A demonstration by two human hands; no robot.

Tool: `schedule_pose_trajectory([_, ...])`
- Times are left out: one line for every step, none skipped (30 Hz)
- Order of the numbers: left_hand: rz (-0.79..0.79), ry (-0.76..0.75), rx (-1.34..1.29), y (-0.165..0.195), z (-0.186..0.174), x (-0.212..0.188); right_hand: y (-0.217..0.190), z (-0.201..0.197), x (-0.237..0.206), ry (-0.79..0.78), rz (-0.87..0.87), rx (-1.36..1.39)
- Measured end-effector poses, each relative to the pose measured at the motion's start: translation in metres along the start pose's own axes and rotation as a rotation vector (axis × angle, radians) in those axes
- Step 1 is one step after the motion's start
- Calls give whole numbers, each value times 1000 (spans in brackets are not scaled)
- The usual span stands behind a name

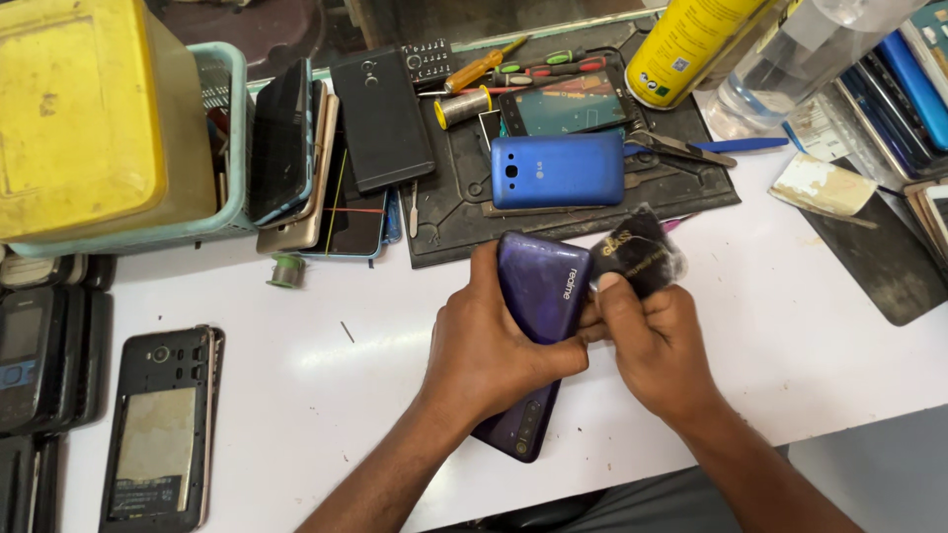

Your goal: The person works on a disassembled smartphone with a screwdriver, then picks up a Realme phone and repeatedly rubs its back cover with an abrasive sanding block, working around the edges and camera area, and wipes the cover with a small cloth.

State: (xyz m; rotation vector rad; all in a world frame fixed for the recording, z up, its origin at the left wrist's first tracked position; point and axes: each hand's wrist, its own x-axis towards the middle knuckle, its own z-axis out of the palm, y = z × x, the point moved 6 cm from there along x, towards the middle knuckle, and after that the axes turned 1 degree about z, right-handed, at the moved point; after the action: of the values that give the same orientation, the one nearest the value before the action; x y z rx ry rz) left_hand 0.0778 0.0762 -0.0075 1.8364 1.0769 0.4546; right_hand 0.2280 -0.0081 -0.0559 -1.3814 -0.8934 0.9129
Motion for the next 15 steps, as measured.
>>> schedule_pose_trajectory([17,7,5,1,0,1,2,1,2,-13,7,11])
schedule_pose_trajectory([20,10,0,1,0,1,4,3,3,-25,19,21])
schedule_pose_trajectory([21,16,-7,1,1,0,5,3,2,-42,32,29])
schedule_pose_trajectory([27,27,-8,1,-1,1,5,4,3,-49,20,37])
schedule_pose_trajectory([8,13,-8,-1,-1,2,3,5,3,-55,10,43])
schedule_pose_trajectory([-13,-6,-10,-3,1,2,2,4,1,-58,6,46])
schedule_pose_trajectory([-35,-24,-13,-5,2,3,1,4,-1,-72,8,65])
schedule_pose_trajectory([-23,-19,-24,-5,2,3,-1,5,-1,-88,6,86])
schedule_pose_trajectory([-10,-15,-35,-5,1,3,-2,7,-1,-103,4,107])
schedule_pose_trajectory([3,-13,-48,-5,1,3,-2,5,-3,-74,11,111])
schedule_pose_trajectory([11,-19,-57,-5,2,3,-3,3,-5,-47,18,114])
schedule_pose_trajectory([18,-22,-64,-5,2,3,-3,3,-6,-23,24,118])
schedule_pose_trajectory([23,-27,-72,-6,2,2,-6,2,-8,-14,-14,20])
schedule_pose_trajectory([73,-24,-128,-3,1,0,-10,-1,-12,-7,-48,-79])
schedule_pose_trajectory([124,-18,-181,0,0,-2,-14,-3,-14,-1,-85,-176])
